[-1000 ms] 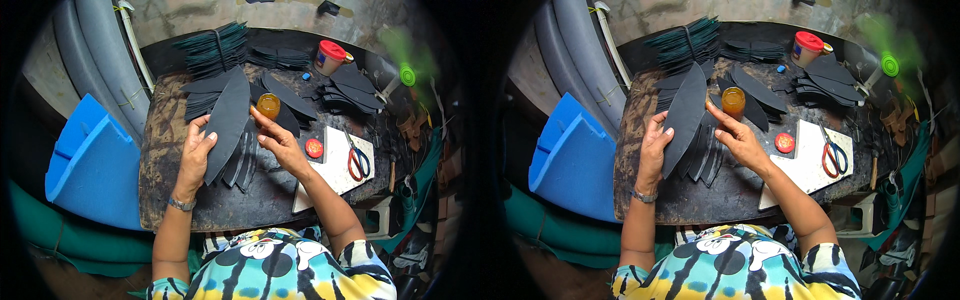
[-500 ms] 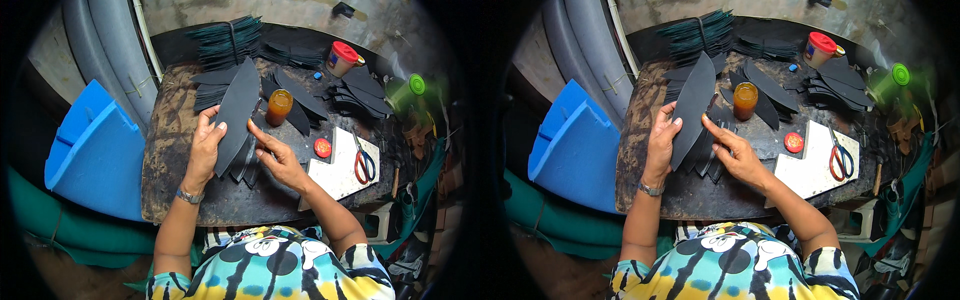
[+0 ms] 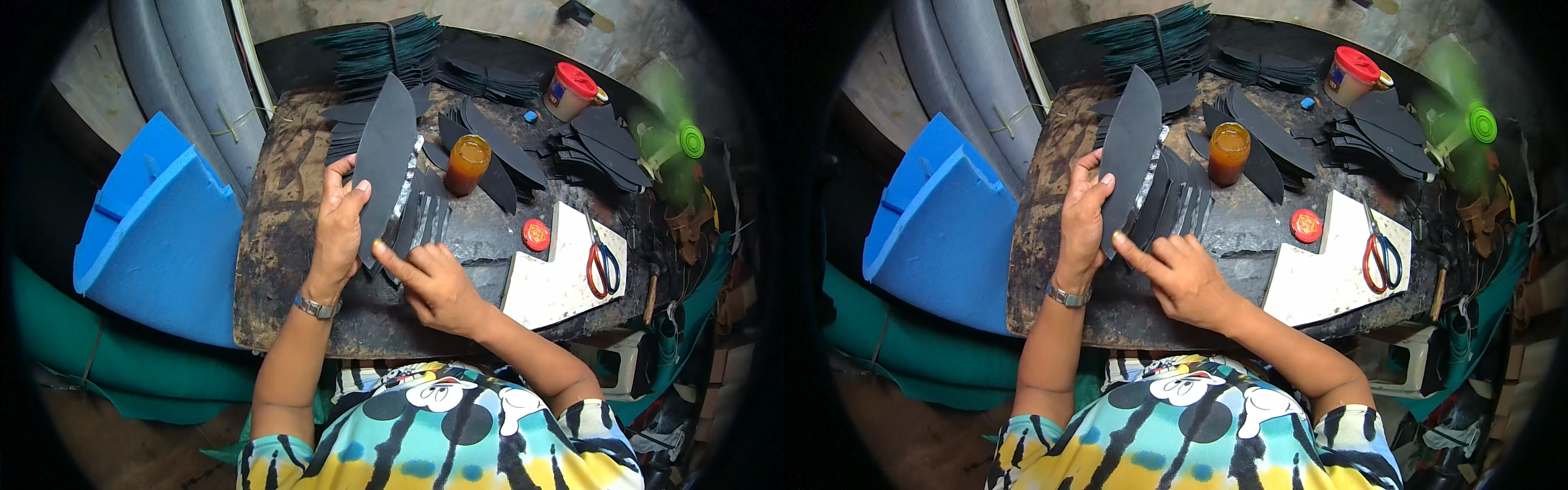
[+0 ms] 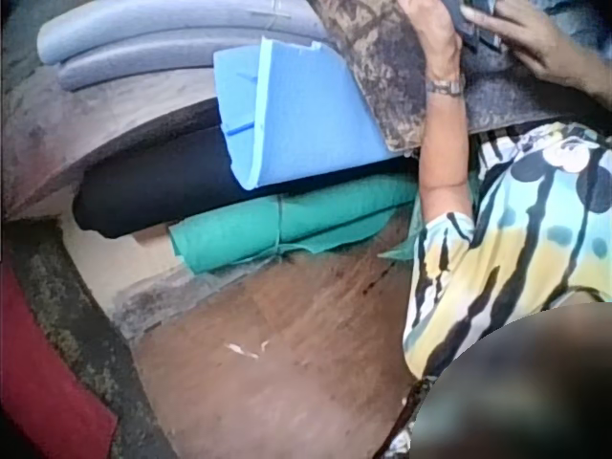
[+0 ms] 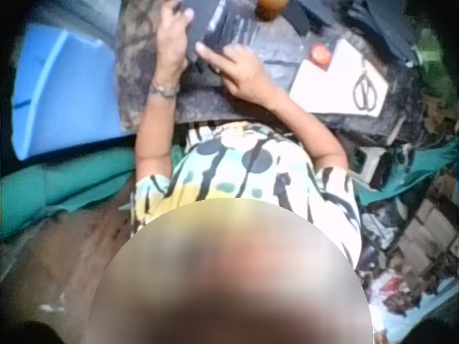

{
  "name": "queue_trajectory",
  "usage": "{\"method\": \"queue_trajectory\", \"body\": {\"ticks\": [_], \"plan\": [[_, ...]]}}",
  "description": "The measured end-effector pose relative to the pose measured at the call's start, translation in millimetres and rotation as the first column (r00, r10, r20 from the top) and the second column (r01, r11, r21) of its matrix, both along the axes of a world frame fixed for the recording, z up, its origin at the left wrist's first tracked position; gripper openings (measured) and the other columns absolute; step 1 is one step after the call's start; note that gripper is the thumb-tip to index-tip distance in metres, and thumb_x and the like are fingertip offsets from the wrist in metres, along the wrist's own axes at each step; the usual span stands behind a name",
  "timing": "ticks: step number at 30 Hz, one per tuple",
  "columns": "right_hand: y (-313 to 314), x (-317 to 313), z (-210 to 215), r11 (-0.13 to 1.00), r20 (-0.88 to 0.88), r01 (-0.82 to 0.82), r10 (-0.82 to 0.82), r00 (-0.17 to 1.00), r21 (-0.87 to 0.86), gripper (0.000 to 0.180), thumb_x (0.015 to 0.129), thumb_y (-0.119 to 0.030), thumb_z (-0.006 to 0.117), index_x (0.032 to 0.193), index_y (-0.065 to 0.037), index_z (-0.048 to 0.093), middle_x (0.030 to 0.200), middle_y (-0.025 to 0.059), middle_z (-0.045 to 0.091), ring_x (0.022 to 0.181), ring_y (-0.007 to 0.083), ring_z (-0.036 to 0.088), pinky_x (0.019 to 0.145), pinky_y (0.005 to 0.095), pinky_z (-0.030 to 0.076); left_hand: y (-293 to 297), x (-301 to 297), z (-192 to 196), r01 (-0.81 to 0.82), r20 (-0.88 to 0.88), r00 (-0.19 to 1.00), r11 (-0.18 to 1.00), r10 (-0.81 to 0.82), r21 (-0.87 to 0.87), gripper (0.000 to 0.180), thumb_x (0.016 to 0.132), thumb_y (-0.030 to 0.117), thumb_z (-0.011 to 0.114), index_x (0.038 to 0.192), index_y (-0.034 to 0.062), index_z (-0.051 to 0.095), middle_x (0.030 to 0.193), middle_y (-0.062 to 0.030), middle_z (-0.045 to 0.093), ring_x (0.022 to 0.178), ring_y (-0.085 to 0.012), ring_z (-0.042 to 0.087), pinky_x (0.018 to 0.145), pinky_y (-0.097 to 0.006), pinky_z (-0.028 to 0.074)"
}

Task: The person gathers black fan blade pieces from a workbench, aligns them in stacks, and applies adhesive from a small jar to the edges of each blade. The person then presses the blades together to form assembled units.

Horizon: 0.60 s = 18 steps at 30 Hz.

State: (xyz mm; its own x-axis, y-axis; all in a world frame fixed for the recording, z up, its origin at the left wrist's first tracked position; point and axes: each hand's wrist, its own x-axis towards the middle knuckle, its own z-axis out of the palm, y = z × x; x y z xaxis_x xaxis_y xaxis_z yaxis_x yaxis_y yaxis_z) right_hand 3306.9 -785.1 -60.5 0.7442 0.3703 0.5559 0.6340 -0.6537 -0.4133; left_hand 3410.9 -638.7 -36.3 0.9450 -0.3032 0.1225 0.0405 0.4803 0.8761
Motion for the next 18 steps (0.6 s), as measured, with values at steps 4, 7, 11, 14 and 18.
{"method": "queue_trajectory", "body": {"ticks": [4, 7, 11, 14, 18], "plan": [[-2, -7, -1, 0.985, -0.059, -0.083, 0.075, 0.995, -0.151, 0.076, 0.073, 0.0, 0.063, 0.145, -0.019, 0.047, 0.078, 0.0061, 0.043, 0.074, 0.0238, 0.047, 0.067, 0.0378, 0.038, 15, 8, -11, -0.049, -0.029, 0.998, 0.997, 0.051, 0.056, 0.036, 0.096, 0.005, 0.047, 0.131, 0.0017, 0.037, 0.111, -0.0135, 0.063, 0.098, -0.0135, 0.062, 0.085, -0.027, 0.052], [-24, -5, -4, 0.997, -0.085, -0.028, 0.022, 0.996, -0.07, 0.076, 0.074, 0.001, 0.063, 0.145, -0.019, 0.047, 0.079, 0.0069, 0.043, 0.074, 0.0251, 0.047, 0.069, 0.038, 0.039, 40, 20, -30, -0.093, -0.034, 0.994, 0.949, 0.108, 0.302, 0.034, 0.096, 0.001, 0.045, 0.13, -0.0004, 0.039, 0.117, -0.0154, 0.062, 0.102, -0.0164, 0.061, 0.089, -0.028, 0.049], [-66, -1, -12, 0.97, -0.181, 0.201, -0.175, 0.968, 0.135, 0.069, 0.076, 0.008, 0.057, 0.142, -0.01, 0.049, 0.08, 0.0123, 0.046, 0.076, 0.0278, 0.049, 0.073, 0.039, 0.043, 61, 28, -66, -0.099, -0.044, 0.988, 0.817, 0.151, 0.568, 0.035, 0.095, 0.0, 0.046, 0.13, -0.0028, 0.042, 0.123, -0.0198, 0.06, 0.111, -0.0219, 0.058, 0.097, -0.031, 0.044], [-88, 0, -21, 0.916, -0.172, 0.34, -0.307, 0.936, 0.213, 0.055, 0.084, 0.009, 0.054, 0.138, -0.004, 0.051, 0.079, 0.0121, 0.048, 0.071, 0.0246, 0.049, 0.07, 0.0326, 0.043, 58, 25, -80, -0.269, 0.231, 0.963, 0.594, 0.141, 0.759, 0.042, 0.094, 0.002, 0.051, 0.134, -0.0048, 0.039, 0.131, -0.0221, 0.052, 0.118, -0.0272, 0.052, 0.102, -0.035, 0.039], [-100, 5, -35, 0.837, -0.139, 0.42, -0.397, 0.907, 0.351, 0.049, 0.089, 0.006, 0.052, 0.137, -0.004, 0.052, 0.092, 0.0105, 0.058, 0.076, 0.0184, 0.054, 0.073, 0.0303, 0.046, 44, 40, -67, -0.739, 0.735, 0.674, -0.054, -0.076, 0.672, 0.044, 0.09, 0.015, 0.062, 0.13, 0.0002, 0.049, 0.126, -0.0199, 0.051, 0.118, -0.0359, 0.046, 0.095, -0.052, 0.038]]}}
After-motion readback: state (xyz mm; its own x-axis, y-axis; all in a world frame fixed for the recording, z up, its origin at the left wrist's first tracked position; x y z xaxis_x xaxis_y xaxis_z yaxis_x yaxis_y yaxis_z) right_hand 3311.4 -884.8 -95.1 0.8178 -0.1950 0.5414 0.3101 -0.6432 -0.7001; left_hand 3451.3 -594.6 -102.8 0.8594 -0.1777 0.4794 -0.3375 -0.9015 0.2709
